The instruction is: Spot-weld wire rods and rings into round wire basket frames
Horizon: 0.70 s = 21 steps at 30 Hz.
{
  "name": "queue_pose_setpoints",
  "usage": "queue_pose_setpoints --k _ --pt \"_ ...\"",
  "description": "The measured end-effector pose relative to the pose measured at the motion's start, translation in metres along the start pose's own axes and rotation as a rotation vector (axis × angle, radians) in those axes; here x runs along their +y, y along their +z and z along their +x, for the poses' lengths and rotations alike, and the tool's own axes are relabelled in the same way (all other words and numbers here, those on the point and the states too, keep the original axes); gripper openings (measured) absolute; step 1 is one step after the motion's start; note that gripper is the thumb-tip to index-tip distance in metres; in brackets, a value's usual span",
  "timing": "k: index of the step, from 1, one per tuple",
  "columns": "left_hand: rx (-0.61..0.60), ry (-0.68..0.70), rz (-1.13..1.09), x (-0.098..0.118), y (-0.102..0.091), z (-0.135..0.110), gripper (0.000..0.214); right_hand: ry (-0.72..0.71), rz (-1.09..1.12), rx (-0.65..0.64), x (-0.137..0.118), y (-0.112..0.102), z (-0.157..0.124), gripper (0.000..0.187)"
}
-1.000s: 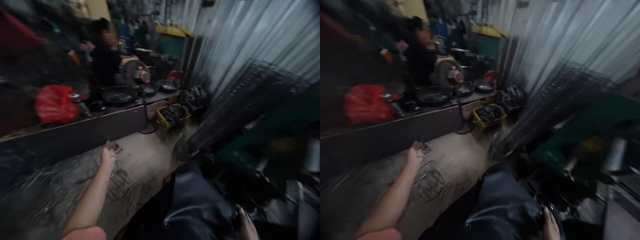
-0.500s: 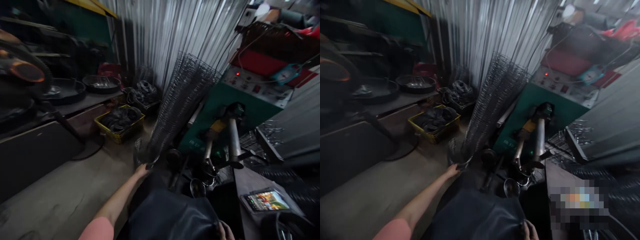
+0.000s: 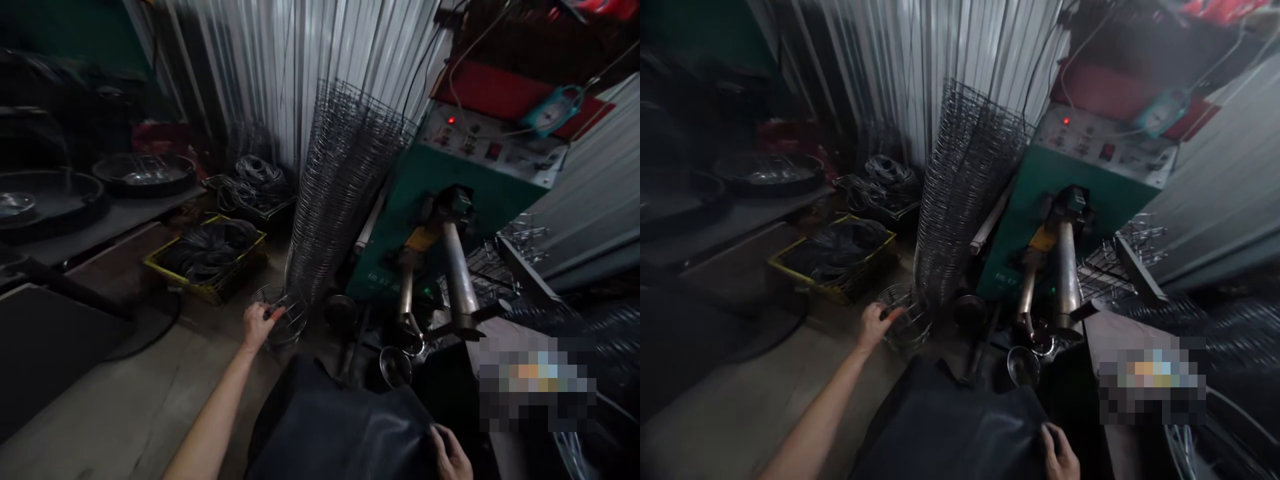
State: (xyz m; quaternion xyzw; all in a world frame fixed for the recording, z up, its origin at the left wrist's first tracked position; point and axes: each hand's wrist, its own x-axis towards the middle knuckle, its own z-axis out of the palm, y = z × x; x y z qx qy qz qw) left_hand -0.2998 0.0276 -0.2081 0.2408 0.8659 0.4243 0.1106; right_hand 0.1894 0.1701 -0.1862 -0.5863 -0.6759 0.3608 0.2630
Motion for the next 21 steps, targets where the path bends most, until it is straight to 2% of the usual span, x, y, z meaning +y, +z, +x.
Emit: queue_pose_setpoints --k 2,4,6,8,10,12,13,15,16,18,21 --pt "0.056 0.1 -0.04 0.019 -0.032 -0.008 0.032 -0.006 0.0 -0.012 -0.006 0.001 -0.001 0.049" --pt "0.034 0.285 -0.204 0.045 -0.061 -0.028 0.034 -0.007 0.021 -0.042 -0.023 0.002 -0.002 0.05" --pt "-0.087 0.452 -0.434 0.078 -0.082 -0.054 0.033 -0.011 0.08 -0.093 -0.051 -0.001 -0.004 0.05" --pt "-0.23 0.523 -0.62 0.111 -0.093 -0.082 0.032 -0.078 0.154 -0.138 -0.087 -0.009 -0.007 0.052" --pt "-0.364 0.535 -0.78 0.141 -0.094 -0.106 0.032 -0.224 0.215 -0.238 -0.123 -0.021 -0.016 0.057" --pt "-0.45 0.489 -0.929 0.164 -0.086 -0.123 0.033 -0.375 0.303 -0.492 -0.152 -0.034 -0.032 0.063" --pt "-0.477 0.441 -0.992 0.172 -0.079 -0.128 0.034 -0.406 0.332 -0.641 -0.162 -0.04 -0.042 0.061" --pt "-0.522 0.302 -1.051 0.183 -0.067 -0.134 0.033 -0.355 0.388 -0.889 -0.173 -0.048 -0.064 0.05" --pt "-0.544 0.221 -1.037 0.185 -0.061 -0.135 0.032 -0.284 0.43 -0.954 -0.174 -0.051 -0.074 0.044" --pt "-0.547 0.08 -0.945 0.187 -0.054 -0.138 0.036 -0.128 0.54 -0.936 -0.171 -0.052 -0.09 0.037" --pt "-0.403 0.022 -0.794 0.183 -0.049 -0.154 0.048 -0.002 0.684 -0.714 -0.162 -0.049 -0.099 0.034"
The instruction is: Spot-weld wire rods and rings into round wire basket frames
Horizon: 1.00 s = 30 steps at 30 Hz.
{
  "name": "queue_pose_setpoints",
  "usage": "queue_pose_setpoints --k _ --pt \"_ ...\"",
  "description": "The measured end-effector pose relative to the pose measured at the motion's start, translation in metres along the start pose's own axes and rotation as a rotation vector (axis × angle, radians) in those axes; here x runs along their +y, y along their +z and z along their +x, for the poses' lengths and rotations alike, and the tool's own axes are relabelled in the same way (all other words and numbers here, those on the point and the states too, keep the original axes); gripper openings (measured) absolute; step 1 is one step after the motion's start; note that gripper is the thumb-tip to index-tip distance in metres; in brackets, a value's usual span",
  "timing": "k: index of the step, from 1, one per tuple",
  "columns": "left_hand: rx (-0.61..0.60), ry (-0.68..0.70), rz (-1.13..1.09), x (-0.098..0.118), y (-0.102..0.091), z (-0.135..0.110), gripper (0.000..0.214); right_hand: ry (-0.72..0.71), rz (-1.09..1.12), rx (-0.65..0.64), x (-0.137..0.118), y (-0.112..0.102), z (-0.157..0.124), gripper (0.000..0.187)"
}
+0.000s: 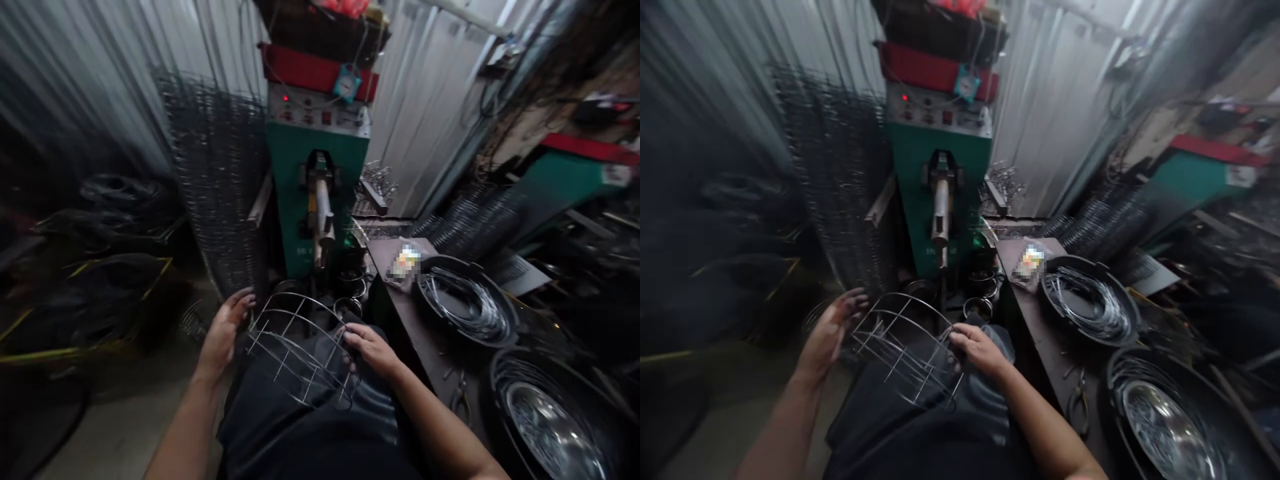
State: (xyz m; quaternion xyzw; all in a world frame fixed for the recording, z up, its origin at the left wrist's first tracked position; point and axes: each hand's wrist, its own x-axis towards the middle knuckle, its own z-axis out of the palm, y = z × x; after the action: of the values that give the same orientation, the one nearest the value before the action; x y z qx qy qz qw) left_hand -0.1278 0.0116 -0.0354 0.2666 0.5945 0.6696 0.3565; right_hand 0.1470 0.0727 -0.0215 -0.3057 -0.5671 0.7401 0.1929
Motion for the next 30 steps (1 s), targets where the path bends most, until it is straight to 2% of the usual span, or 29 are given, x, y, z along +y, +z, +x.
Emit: queue_pose_setpoints --k 2,6,8,10,13,15,17,19,21,23,25,27,28,30 --pt "0.042 0.047 0.062 -0.007 0.01 -0.018 0.053 -0.024 0.055 0.122 0.006 0.0 0.002 0.036" --pt "-0.175 -0.061 0.091 -0.024 0.048 -0.056 0.064 -0.068 0.165 0.232 0.018 0.007 0.009 0.038" --pt "-0.225 -0.106 0.097 -0.03 0.07 -0.069 0.068 -0.093 0.223 0.253 0.028 0.014 0.011 0.039" --pt "-0.22 -0.125 0.1 -0.031 0.088 -0.076 0.075 -0.096 0.267 0.257 0.039 0.017 0.008 0.04" --pt "-0.217 -0.176 0.124 -0.027 0.106 -0.083 0.088 -0.062 0.183 0.166 0.052 0.003 -0.003 0.043" --pt "-0.223 -0.214 0.16 -0.024 0.112 -0.085 0.09 -0.084 -0.05 0.138 0.051 -0.028 -0.014 0.04" --pt "-0.224 -0.228 0.207 -0.023 0.115 -0.087 0.08 -0.158 -0.351 0.268 0.043 -0.076 -0.027 0.03" --pt "-0.245 -0.244 0.271 -0.027 0.117 -0.087 0.067 -0.211 -0.582 0.564 0.032 -0.136 -0.043 0.022" --pt "-0.282 -0.258 0.325 -0.032 0.12 -0.086 0.06 -0.14 -0.771 0.908 0.02 -0.196 -0.058 0.015" --pt "-0.314 -0.262 0.351 -0.038 0.124 -0.085 0.058 -0.036 -0.843 1.054 0.013 -0.246 -0.069 0.014" --pt "-0.324 -0.245 0.367 -0.041 0.129 -0.085 0.058 0.221 -0.969 1.086 0.011 -0.282 -0.072 0.018" --pt "-0.341 -0.232 0.399 -0.04 0.134 -0.085 0.057 0.499 -1.074 1.046 0.013 -0.305 -0.067 0.022" --pt "-0.353 -0.226 0.417 -0.039 0.135 -0.085 0.057 0.594 -1.1 1.015 0.015 -0.313 -0.062 0.024" --pt "-0.368 -0.218 0.449 -0.036 0.138 -0.085 0.058 0.676 -1.094 0.978 0.02 -0.324 -0.051 0.024"
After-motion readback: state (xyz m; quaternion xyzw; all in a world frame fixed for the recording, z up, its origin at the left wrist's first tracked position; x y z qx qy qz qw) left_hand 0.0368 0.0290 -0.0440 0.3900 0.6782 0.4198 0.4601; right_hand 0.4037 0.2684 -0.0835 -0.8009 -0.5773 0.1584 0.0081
